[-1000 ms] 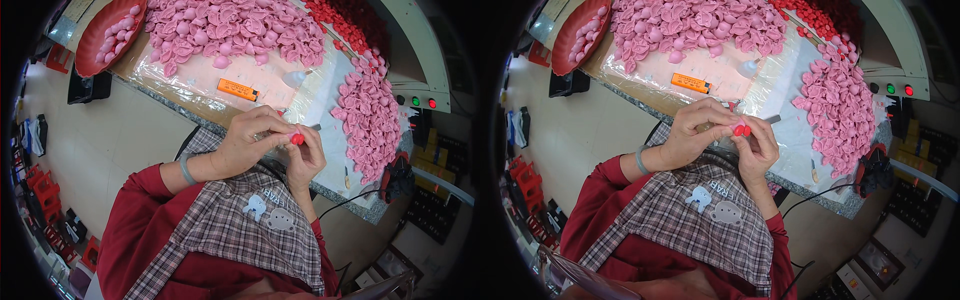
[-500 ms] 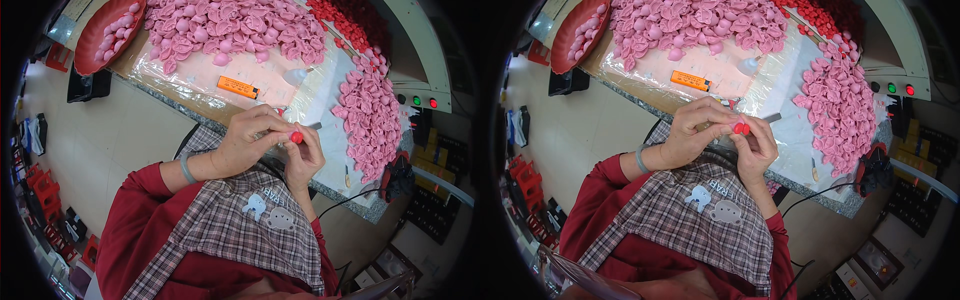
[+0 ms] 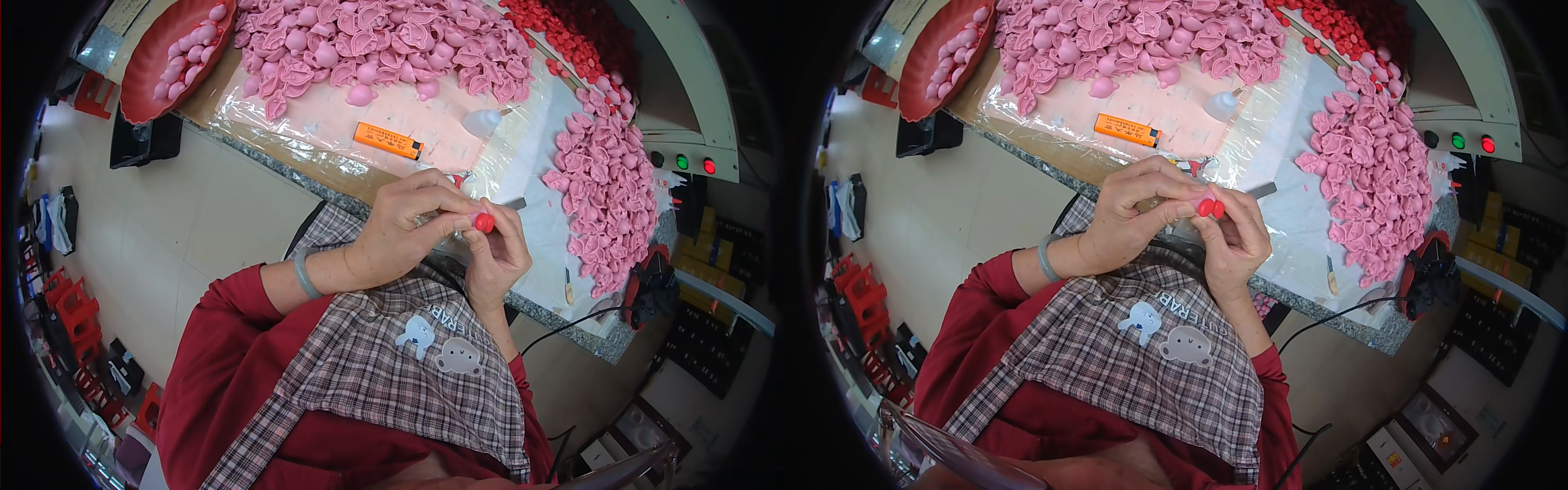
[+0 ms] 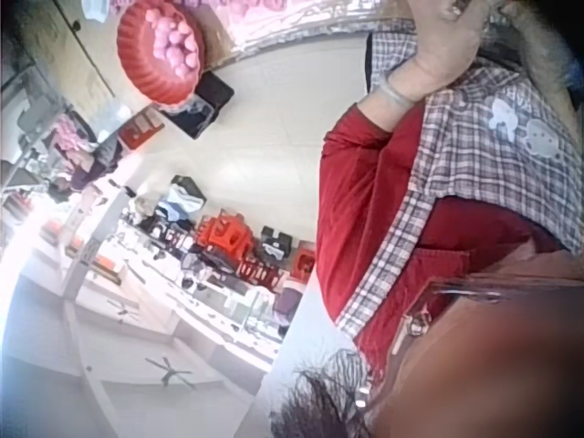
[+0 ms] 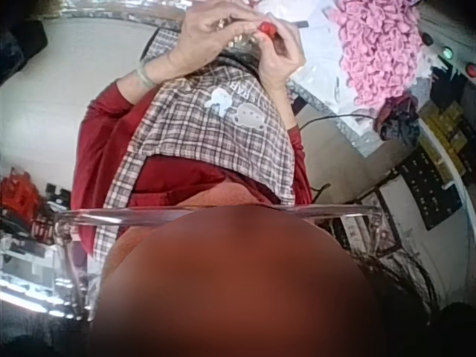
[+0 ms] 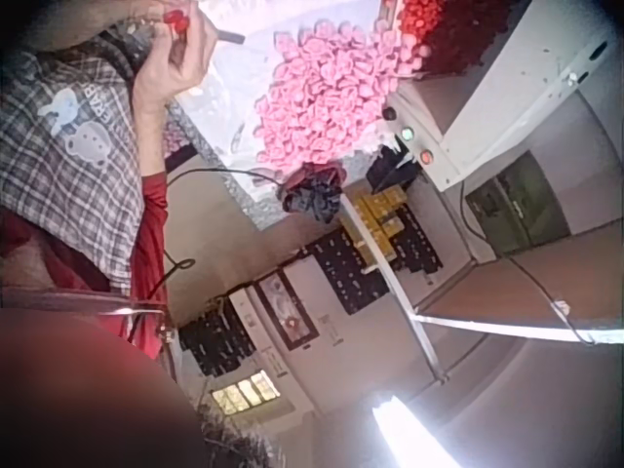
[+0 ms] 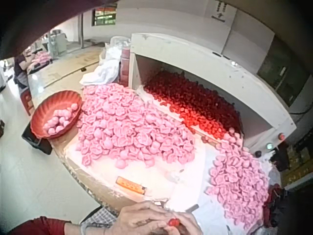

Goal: Assembling artificial flowers by gluing pink petals onto red centers at a factory workbench.

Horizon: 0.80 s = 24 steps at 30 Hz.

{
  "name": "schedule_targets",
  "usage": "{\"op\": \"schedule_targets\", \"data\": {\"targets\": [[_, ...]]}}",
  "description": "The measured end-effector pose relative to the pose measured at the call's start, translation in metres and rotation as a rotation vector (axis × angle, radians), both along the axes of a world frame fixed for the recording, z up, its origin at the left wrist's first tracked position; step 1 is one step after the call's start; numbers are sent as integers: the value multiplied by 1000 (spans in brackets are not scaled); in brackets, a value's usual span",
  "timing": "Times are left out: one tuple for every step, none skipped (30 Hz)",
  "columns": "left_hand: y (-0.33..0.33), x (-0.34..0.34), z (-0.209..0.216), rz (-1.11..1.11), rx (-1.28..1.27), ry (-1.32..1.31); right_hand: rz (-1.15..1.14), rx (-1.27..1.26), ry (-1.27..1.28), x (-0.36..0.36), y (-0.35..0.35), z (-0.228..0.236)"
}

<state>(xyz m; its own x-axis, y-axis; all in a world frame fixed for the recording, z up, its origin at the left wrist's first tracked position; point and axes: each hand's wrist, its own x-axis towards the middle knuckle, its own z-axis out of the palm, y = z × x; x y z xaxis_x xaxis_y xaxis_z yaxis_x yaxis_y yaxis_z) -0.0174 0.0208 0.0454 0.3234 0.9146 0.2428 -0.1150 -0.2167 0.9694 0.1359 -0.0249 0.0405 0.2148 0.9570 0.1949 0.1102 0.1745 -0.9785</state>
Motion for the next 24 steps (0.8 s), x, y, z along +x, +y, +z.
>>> {"op": "schedule_targets", "data": {"targets": [[0,0,0,0,0,0,2,2,2,0,0,0],[-1,0,1,-2,-17,-5,2,2,2,0,0,0],[-1,0,1,-4,-34,-10,4,-3,-2,0,0,0],[-1,0,1,-4,-34,-10,7,-7,-7,1,0,-1],[-1,0,0,-6,-31,-10,6,-7,-7,2,0,-2],[-1,0,0,-8,-27,-11,17,19,-9,2,0,-3],[-1,0,0,-9,-28,-11,28,44,-11,3,0,-4],[-1,0,1,-7,-36,-11,28,44,-11,3,0,-5],[-1,0,1,-5,-44,-12,27,41,-13,3,0,-5],[-1,0,0,-6,-44,-12,26,37,-15,3,0,-5],[-2,0,0,-8,-47,-10,26,37,-15,3,0,-5],[-2,0,-1,-9,-50,-8,27,40,-10,3,0,-5],[-2,0,-1,-9,-51,-8,29,42,-6,3,0,-5],[-2,0,0,-10,-58,-14,27,42,-6,3,0,-5],[-2,0,0,-12,-65,-21,27,36,-16,3,0,-4],[-1,0,-1,-13,-65,-21,27,30,-26,3,0,-3],[0,0,-2,-18,-72,-32,25,29,-25,3,1,-3],[0,-1,-2,-22,-79,-44,25,28,-19,2,1,-2],[0,-1,-2,-25,-79,-43,24,27,-12,2,1,0],[0,-1,-2,-25,-96,-54,22,26,-11,1,1,1],[0,-1,-1,-26,-113,-65,14,-4,-28,0,1,4],[0,-2,-2,-28,-114,-64,5,-35,-44,0,1,6],[-1,-2,-3,-41,-179,-87,1,-35,-43,0,2,7],[-1,-2,-3,-54,-243,-109,16,-22,-62,0,3,7]]}}
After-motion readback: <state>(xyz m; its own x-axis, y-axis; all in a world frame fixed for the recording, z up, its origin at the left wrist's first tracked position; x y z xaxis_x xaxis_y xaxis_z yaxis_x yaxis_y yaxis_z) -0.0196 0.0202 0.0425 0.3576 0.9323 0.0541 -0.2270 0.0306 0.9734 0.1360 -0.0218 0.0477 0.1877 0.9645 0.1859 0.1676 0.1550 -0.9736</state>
